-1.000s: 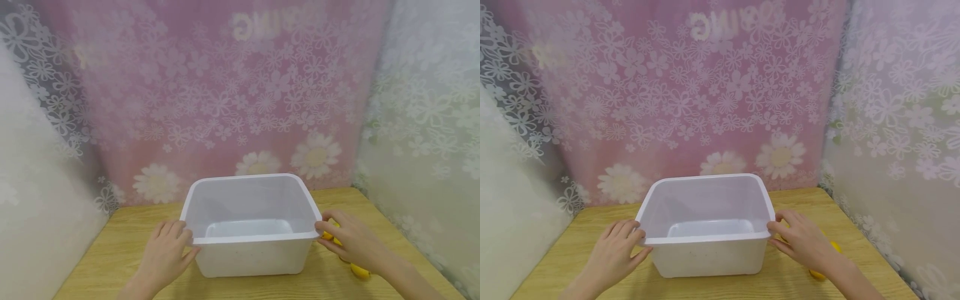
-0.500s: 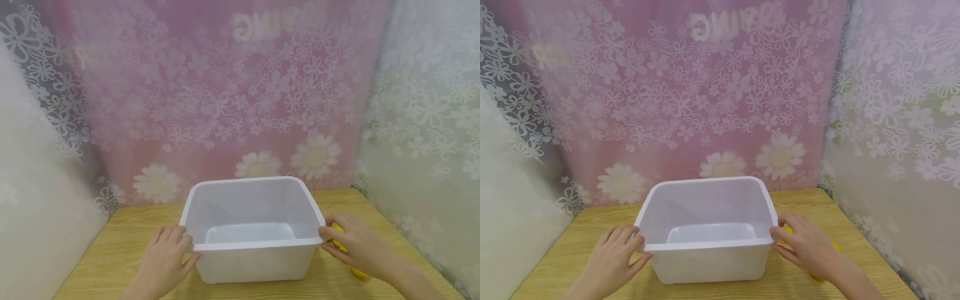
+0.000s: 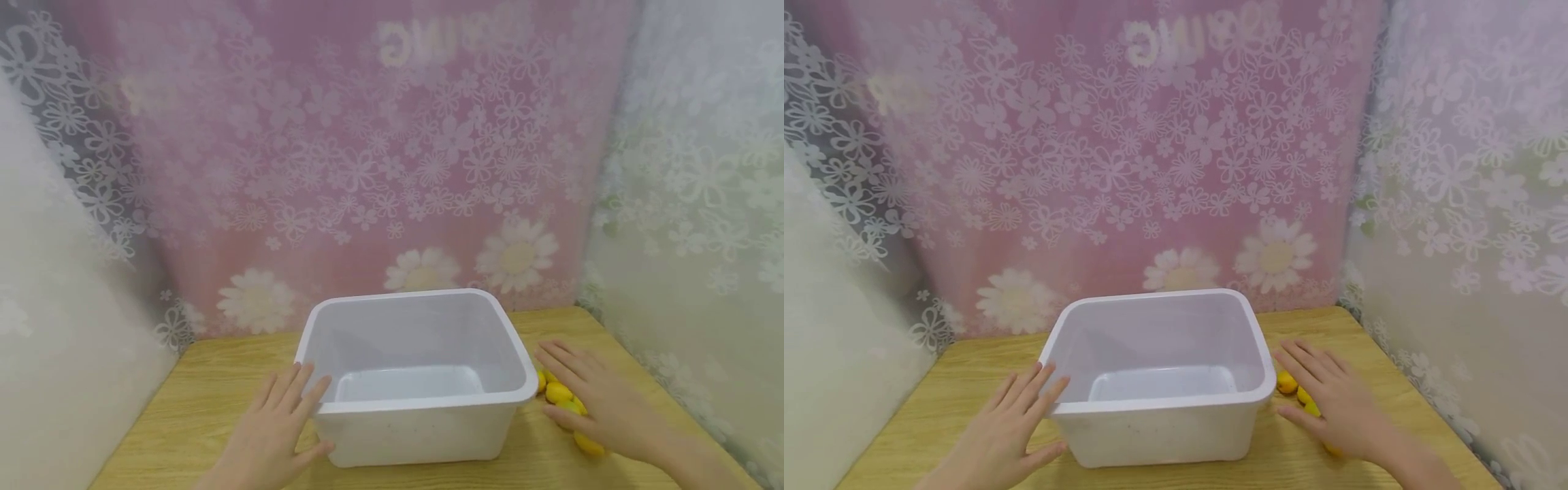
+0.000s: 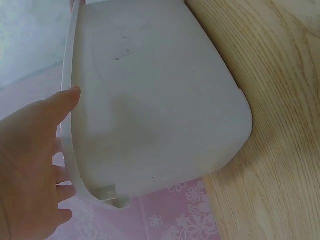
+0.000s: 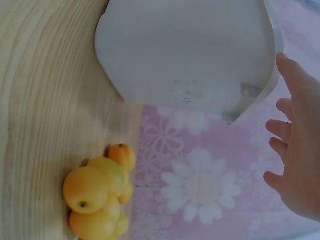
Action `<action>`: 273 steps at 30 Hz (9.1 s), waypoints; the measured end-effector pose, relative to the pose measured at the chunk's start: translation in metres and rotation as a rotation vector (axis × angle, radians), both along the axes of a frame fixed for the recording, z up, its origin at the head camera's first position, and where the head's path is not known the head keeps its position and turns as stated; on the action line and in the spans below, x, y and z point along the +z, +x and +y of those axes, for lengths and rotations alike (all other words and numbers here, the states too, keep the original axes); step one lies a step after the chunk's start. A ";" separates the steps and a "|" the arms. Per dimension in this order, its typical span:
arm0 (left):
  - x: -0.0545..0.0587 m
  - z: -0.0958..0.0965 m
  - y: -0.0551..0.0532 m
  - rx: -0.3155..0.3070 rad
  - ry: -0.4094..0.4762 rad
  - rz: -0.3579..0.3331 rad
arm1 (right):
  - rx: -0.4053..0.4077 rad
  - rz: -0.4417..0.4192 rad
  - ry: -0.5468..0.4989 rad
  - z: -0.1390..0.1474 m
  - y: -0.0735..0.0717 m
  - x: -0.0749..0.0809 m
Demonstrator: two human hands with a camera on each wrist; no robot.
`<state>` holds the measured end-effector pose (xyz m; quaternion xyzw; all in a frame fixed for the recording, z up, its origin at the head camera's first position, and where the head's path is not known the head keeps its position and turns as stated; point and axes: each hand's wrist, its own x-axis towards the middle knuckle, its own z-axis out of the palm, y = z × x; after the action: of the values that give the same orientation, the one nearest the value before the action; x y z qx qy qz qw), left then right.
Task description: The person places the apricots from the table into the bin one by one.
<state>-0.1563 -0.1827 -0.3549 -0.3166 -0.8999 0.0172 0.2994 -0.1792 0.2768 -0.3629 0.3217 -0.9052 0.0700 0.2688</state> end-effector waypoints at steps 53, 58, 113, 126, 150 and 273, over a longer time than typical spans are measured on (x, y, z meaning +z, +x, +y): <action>-0.010 -0.006 -0.006 -0.094 -0.034 -0.046 | -0.286 -0.246 0.230 0.070 -0.008 -0.093; -0.011 -0.006 -0.006 -0.091 -0.034 -0.036 | -0.236 -0.151 0.242 0.071 -0.008 -0.100; -0.012 -0.007 -0.006 -0.081 0.000 -0.030 | 0.061 0.291 0.251 0.000 -0.092 0.073; -0.011 -0.006 -0.006 -0.087 0.003 -0.078 | 0.062 0.197 0.275 -0.040 -0.115 0.071; -0.013 -0.005 -0.005 -0.081 0.010 -0.053 | 0.054 0.254 0.130 -0.019 -0.111 0.049; -0.004 -0.007 -0.004 -0.072 -0.070 -0.083 | 0.036 0.324 0.144 0.003 -0.123 0.064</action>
<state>-0.1602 -0.1896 -0.3585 -0.3594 -0.8984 0.0248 0.2511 -0.3024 0.2794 -0.2988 0.3633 -0.8467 -0.0429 0.3864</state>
